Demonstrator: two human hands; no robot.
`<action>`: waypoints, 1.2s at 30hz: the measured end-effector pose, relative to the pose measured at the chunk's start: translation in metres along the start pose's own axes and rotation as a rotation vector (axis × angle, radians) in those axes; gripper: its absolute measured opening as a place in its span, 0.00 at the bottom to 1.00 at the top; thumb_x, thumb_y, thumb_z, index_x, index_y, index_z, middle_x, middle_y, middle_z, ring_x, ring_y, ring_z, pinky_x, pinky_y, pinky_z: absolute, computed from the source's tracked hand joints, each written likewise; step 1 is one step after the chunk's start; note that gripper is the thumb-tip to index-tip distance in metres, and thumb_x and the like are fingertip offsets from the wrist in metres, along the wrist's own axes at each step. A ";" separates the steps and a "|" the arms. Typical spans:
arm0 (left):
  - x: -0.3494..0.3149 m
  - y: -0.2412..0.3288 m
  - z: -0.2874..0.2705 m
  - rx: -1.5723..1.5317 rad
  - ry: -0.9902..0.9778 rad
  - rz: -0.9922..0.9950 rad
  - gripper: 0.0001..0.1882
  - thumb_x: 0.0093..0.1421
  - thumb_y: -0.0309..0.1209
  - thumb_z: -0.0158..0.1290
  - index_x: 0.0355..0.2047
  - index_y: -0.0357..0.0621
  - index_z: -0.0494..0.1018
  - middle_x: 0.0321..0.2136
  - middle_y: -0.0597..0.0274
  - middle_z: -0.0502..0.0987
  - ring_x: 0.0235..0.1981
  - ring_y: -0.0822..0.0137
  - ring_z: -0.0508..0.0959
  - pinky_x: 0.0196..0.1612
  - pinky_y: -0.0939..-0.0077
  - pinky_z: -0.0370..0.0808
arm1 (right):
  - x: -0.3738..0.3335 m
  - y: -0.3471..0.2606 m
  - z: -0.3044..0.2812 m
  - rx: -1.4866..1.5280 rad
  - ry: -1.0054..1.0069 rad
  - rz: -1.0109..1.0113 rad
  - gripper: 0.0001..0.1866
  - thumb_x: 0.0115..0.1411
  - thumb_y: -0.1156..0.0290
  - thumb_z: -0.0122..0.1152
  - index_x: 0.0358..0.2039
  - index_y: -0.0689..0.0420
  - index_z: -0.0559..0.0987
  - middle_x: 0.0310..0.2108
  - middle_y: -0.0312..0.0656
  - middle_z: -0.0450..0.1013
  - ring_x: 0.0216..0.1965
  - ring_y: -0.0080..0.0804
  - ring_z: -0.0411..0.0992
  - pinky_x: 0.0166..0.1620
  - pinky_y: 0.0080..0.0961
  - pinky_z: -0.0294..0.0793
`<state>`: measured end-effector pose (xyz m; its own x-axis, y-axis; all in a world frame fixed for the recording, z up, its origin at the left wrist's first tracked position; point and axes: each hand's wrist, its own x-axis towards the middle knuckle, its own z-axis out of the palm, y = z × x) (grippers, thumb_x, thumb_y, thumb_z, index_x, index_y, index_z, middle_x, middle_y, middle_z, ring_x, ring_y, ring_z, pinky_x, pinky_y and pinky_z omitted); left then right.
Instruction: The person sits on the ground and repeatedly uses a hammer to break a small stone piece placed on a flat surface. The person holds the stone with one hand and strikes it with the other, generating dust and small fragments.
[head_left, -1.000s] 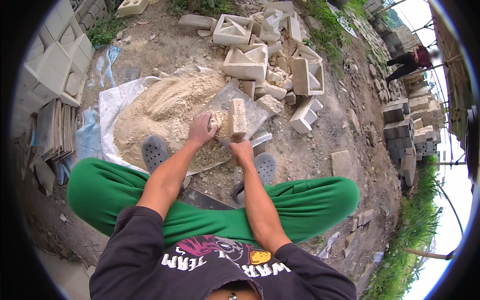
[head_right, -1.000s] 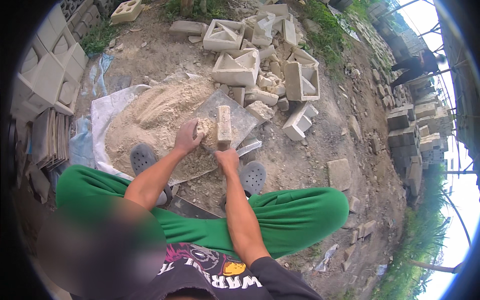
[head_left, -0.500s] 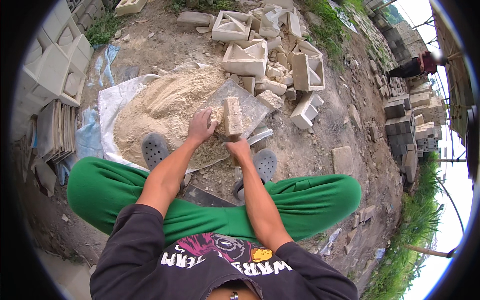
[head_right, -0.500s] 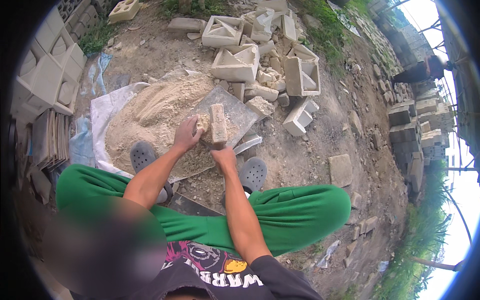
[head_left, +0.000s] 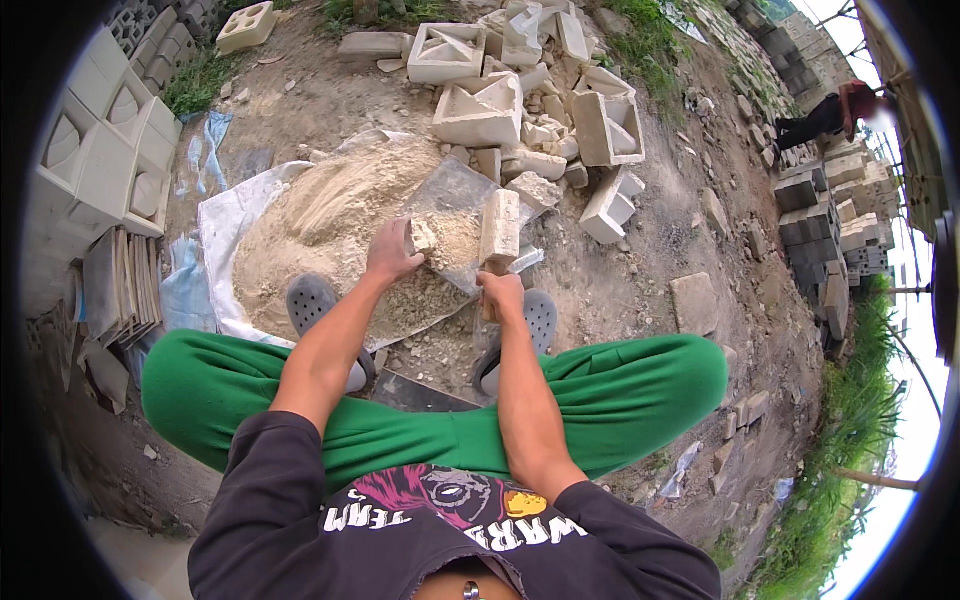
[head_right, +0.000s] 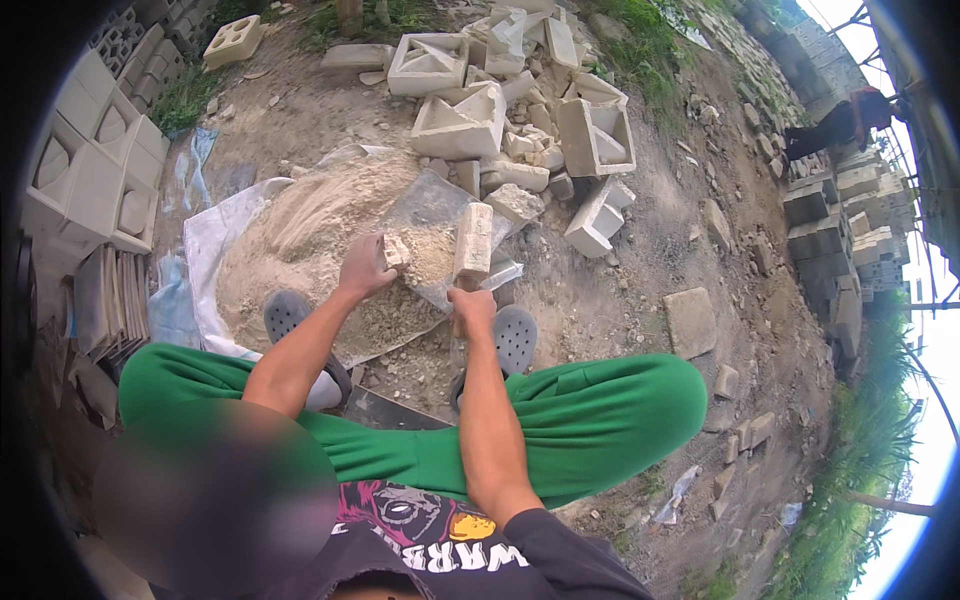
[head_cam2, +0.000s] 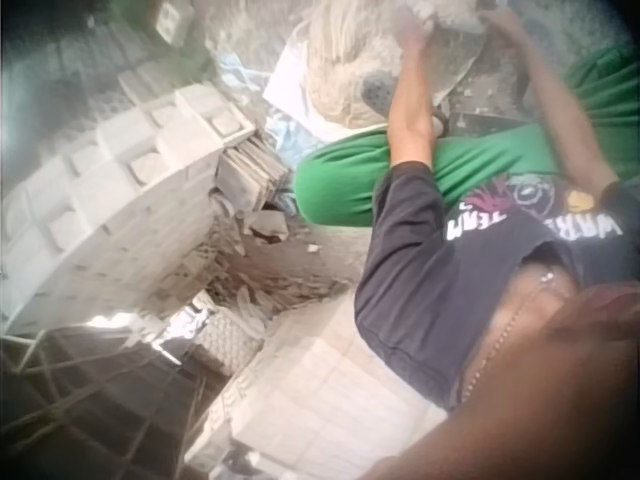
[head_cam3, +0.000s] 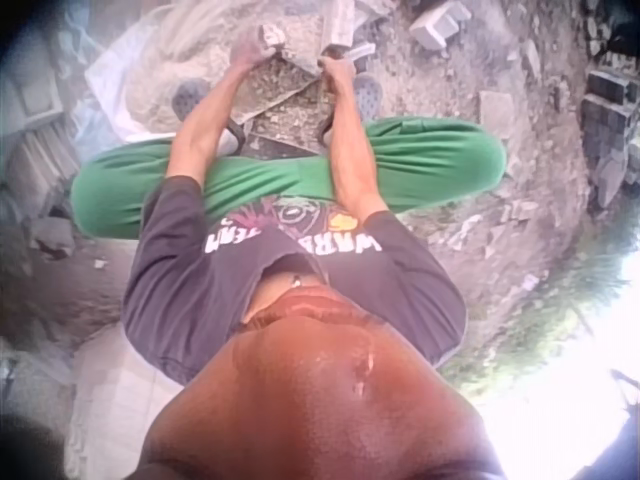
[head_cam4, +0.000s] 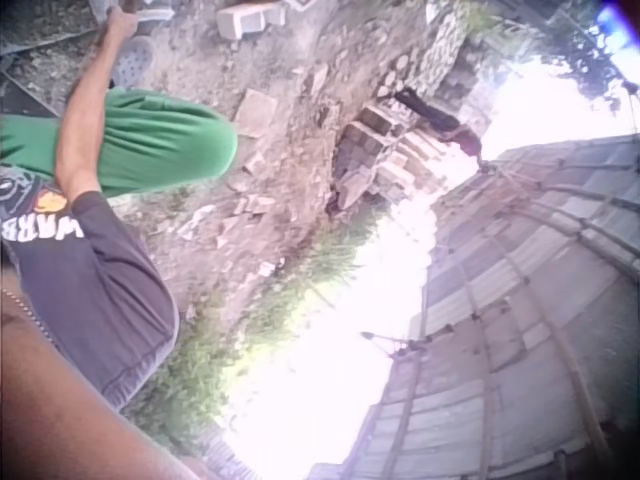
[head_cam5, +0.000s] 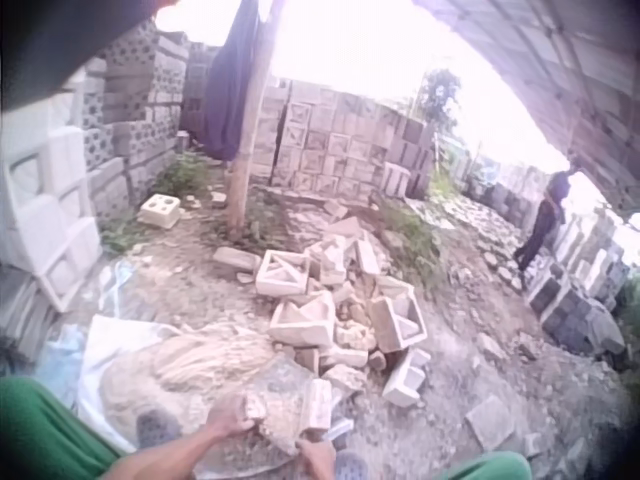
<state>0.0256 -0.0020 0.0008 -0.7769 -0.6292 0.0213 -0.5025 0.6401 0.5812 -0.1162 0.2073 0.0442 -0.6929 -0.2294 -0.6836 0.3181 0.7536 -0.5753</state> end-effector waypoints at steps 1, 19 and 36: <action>-0.004 0.000 -0.001 -0.002 0.026 0.002 0.42 0.44 0.42 0.67 0.59 0.41 0.65 0.48 0.49 0.71 0.52 0.49 0.72 0.57 0.57 0.70 | 0.004 0.005 0.004 -0.003 0.018 -0.017 0.27 0.42 0.56 0.69 0.32 0.72 0.83 0.30 0.57 0.81 0.35 0.47 0.82 0.42 0.37 0.80; -0.069 0.017 0.006 -0.066 0.103 0.193 0.39 0.42 0.37 0.67 0.53 0.36 0.64 0.44 0.46 0.68 0.47 0.46 0.70 0.53 0.57 0.69 | 0.001 -0.006 0.008 0.068 -0.020 0.002 0.24 0.45 0.63 0.67 0.34 0.74 0.81 0.31 0.57 0.81 0.28 0.44 0.83 0.36 0.35 0.82; -0.041 0.038 0.013 -0.092 0.101 0.141 0.41 0.46 0.35 0.68 0.58 0.38 0.62 0.50 0.46 0.69 0.54 0.46 0.68 0.60 0.58 0.66 | 0.001 -0.001 0.013 0.093 0.027 -0.042 0.22 0.44 0.64 0.69 0.30 0.74 0.81 0.24 0.51 0.80 0.23 0.39 0.81 0.29 0.32 0.80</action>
<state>0.0331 0.0539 0.0112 -0.7925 -0.5805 0.1867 -0.3514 0.6850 0.6382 -0.1095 0.1981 0.0384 -0.7234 -0.2420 -0.6466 0.3464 0.6829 -0.6432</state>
